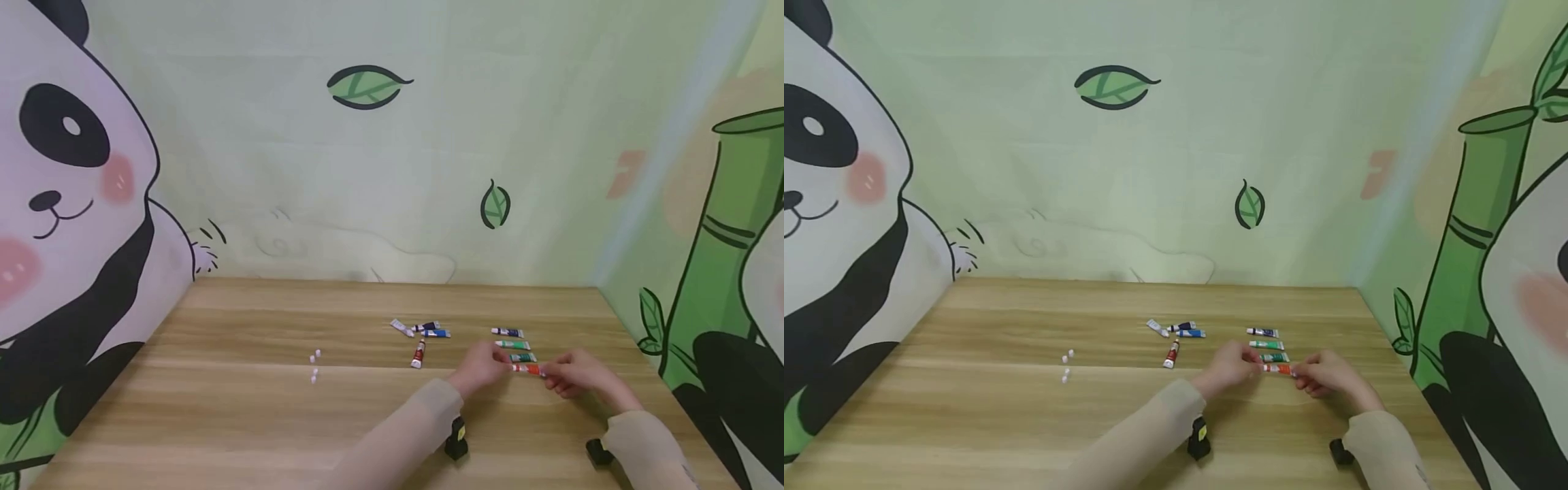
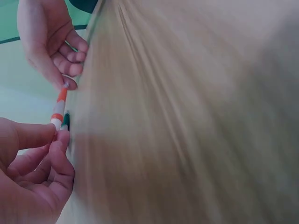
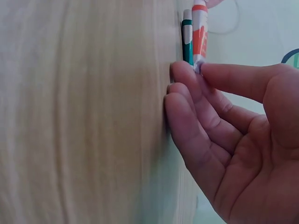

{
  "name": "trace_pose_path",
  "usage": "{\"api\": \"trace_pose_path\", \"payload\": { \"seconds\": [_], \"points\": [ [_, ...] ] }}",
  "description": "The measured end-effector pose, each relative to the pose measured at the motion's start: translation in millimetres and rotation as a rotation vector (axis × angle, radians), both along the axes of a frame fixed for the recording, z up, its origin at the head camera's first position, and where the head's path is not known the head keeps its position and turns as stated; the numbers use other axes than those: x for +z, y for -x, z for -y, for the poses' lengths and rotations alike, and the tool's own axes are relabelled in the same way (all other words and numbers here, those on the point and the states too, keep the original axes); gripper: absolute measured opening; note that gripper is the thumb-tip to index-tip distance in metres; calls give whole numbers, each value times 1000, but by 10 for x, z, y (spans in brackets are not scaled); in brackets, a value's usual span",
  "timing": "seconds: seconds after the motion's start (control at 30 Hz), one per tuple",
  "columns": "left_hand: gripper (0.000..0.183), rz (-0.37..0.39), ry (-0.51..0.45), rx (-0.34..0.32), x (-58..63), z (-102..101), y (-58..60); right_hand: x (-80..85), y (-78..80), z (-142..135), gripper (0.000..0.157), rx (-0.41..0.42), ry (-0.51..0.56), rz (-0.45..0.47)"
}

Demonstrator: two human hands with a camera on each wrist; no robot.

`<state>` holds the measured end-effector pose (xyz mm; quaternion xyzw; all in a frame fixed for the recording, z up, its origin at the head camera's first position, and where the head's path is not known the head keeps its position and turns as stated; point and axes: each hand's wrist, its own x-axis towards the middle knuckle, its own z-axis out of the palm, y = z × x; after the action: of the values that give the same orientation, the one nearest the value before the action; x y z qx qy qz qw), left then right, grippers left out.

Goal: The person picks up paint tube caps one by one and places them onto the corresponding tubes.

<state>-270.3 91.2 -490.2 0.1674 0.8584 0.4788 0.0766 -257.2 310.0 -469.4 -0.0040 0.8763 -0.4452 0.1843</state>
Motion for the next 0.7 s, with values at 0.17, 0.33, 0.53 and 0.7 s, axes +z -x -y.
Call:
{"api": "trace_pose_path", "payload": {
  "seconds": [0.17, 0.33, 0.53, 0.7],
  "points": [
    [5, 26, 8, 0, -75, 12, 8, -32, -3, -20, 26, 42, -3, 17],
    [7, 4, 16, -6, -67, 2, 54, -27, 46, -29, 25, 56, 11, 33],
    [8, 5, 27, -11, -42, 3, 75, -20, 108, -47, 24, 79, 9, 68],
    [7, 32, 27, -16, -43, 0, 56, -40, 150, -95, 24, 97, 21, 110]
  ]
}}
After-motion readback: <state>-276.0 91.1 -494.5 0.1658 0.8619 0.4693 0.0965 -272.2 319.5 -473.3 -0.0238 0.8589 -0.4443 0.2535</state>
